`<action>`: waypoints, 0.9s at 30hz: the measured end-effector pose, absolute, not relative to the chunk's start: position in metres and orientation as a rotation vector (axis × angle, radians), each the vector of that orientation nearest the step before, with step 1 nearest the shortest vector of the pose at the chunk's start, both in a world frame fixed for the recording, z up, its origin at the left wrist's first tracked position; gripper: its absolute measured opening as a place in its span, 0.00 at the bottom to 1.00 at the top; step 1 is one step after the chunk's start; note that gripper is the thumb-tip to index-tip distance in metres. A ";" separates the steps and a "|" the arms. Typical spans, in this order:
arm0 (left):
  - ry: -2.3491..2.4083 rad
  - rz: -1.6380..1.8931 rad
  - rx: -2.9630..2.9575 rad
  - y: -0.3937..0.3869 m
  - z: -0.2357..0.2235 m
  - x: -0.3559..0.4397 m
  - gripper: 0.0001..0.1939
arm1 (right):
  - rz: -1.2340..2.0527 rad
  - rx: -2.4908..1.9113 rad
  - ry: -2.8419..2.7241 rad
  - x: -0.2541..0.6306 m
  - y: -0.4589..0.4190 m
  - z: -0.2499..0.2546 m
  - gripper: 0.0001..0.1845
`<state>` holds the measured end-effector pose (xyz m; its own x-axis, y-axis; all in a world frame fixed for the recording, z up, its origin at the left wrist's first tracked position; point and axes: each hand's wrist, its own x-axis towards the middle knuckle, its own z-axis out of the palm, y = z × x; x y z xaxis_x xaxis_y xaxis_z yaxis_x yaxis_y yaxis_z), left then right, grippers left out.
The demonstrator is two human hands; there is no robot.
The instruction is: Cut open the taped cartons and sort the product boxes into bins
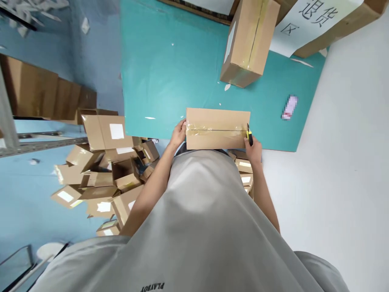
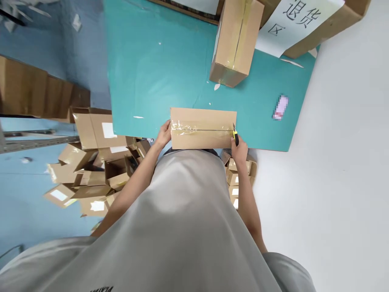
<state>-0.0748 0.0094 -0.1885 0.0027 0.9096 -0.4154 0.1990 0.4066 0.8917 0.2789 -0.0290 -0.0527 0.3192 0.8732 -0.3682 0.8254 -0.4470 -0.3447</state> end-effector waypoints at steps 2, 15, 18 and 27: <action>1.514 0.780 1.013 0.003 -0.177 -0.083 0.40 | 0.706 -2.489 -1.631 0.278 -0.031 -0.044 0.29; 1.190 0.668 1.311 0.000 -0.126 -0.114 0.33 | 1.002 -1.955 -2.803 0.140 0.034 0.032 0.29; 1.162 0.660 1.261 0.000 -0.136 -0.115 0.34 | 0.978 -1.923 -3.060 0.112 0.050 0.039 0.29; 1.131 0.678 1.243 0.003 -0.141 -0.113 0.34 | 0.922 -1.861 -3.313 0.083 0.067 0.046 0.28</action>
